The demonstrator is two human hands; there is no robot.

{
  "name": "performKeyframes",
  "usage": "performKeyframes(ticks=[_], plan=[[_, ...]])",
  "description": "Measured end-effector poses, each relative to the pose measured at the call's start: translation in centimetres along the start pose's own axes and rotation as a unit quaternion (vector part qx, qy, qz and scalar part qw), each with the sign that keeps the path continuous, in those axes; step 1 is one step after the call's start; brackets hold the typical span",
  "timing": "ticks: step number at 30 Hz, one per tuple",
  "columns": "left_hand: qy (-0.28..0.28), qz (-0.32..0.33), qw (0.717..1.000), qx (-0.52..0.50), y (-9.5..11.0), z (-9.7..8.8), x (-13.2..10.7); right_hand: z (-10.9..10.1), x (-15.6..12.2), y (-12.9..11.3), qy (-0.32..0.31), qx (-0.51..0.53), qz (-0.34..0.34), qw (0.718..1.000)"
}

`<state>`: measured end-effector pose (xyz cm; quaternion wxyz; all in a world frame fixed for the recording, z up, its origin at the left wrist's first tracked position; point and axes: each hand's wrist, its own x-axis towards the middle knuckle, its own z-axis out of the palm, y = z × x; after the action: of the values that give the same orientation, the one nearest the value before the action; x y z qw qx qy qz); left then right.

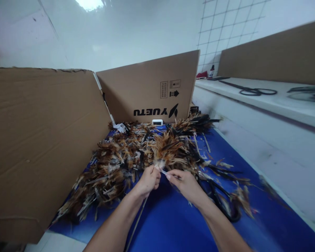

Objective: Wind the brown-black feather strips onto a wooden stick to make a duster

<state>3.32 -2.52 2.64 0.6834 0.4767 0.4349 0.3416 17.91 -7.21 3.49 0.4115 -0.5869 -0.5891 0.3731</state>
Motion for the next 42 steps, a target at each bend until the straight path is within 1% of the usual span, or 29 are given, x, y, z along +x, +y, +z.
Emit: performKeyframes(ticks=[2, 4, 9, 13, 16, 18, 19, 20, 21, 22, 24, 25, 27, 29, 31, 32, 34, 36, 38, 40, 42], plan=[[-0.013, 0.019, 0.999, 0.022, 0.2, 0.1, -0.2, -0.6, -0.3, -0.5, 0.004, -0.047, -0.021, 0.999], [-0.025, 0.025, 0.999, 0.028, 0.4, 0.3, -0.5, -1.0, -0.7, -0.8, 0.015, -0.072, -0.031, 0.997], [-0.059, 0.025, 0.998, 0.012, 0.5, 0.5, -0.9, -1.8, -2.2, -1.1, 0.027, -0.065, -0.037, 0.997], [-0.072, 0.019, 0.997, -0.002, 0.7, 0.6, -1.0, -3.0, -3.6, -0.5, 0.040, -0.055, -0.014, 0.998], [-0.082, 0.019, 0.996, 0.010, 0.8, 0.8, -1.2, -3.7, -4.6, -0.1, 0.058, -0.080, -0.027, 0.995], [-0.081, 0.028, 0.995, 0.058, 0.7, 1.1, -1.3, -3.9, -5.3, -0.2, 0.063, -0.107, -0.038, 0.991], [-0.074, 0.041, 0.991, 0.100, 0.6, 1.3, -1.3, -3.9, -5.7, -0.5, 0.062, -0.125, -0.046, 0.989], [-0.062, 0.064, 0.984, 0.157, 0.5, 1.5, -1.3, -4.0, -6.0, -0.9, 0.060, -0.148, -0.059, 0.985], [-0.046, 0.097, 0.969, 0.223, 0.4, 1.7, -1.3, -4.1, -6.4, -1.5, 0.056, -0.176, -0.076, 0.980], [-0.030, 0.134, 0.946, 0.292, 0.3, 1.9, -1.4, -4.2, -6.7, -2.2, 0.050, -0.207, -0.100, 0.972], [-0.001, 0.198, 0.889, 0.412, 0.3, 2.2, -1.7, -4.6, -7.1, -3.7, 0.037, -0.281, -0.160, 0.946], [0.004, 0.215, 0.864, 0.455, 0.4, 2.4, -1.9, -4.8, -7.1, -4.5, 0.030, -0.320, -0.190, 0.928], [-0.004, 0.226, 0.831, 0.508, 0.6, 2.7, -2.6, -5.4, -6.8, -6.3, 0.012, -0.403, -0.238, 0.883], [-0.024, 0.234, 0.811, 0.536, 0.9, 3.0, -3.5, -5.9, -5.9, -8.0, -0.015, -0.481, -0.266, 0.835], [-0.044, 0.244, 0.798, 0.549, 1.1, 3.2, -4.4, -6.4, -4.9, -9.7, -0.050, -0.534, -0.277, 0.798], [-0.050, 0.246, 0.795, 0.553, 1.1, 3.2, -4.8, -6.6, -4.4, -10.5, -0.066, -0.548, -0.280, 0.785], [-0.050, 0.243, 0.791, 0.559, 1.1, 3.1, -5.2, -6.7, -4.0, -11.6, -0.085, -0.563, -0.287, 0.770], [-0.031, 0.238, 0.791, 0.562, 1.1, 2.8, -5.3, -6.4, -4.3, -11.9, -0.083, -0.565, -0.297, 0.766], [-0.002, 0.237, 0.795, 0.558, 1.4, 2.2, -5.2, -5.9, -5.4, -11.4, -0.052, -0.551, -0.310, 0.774], [0.026, 0.233, 0.804, 0.547, 2.0, 1.7, -5.2, -5.5, -7.0, -10.3, -0.002, -0.520, -0.311, 0.796], [0.045, 0.229, 0.811, 0.536, 2.8, 1.2, -5.4, -5.3, -8.5, -9.0, 0.047, -0.474, -0.297, 0.827]])
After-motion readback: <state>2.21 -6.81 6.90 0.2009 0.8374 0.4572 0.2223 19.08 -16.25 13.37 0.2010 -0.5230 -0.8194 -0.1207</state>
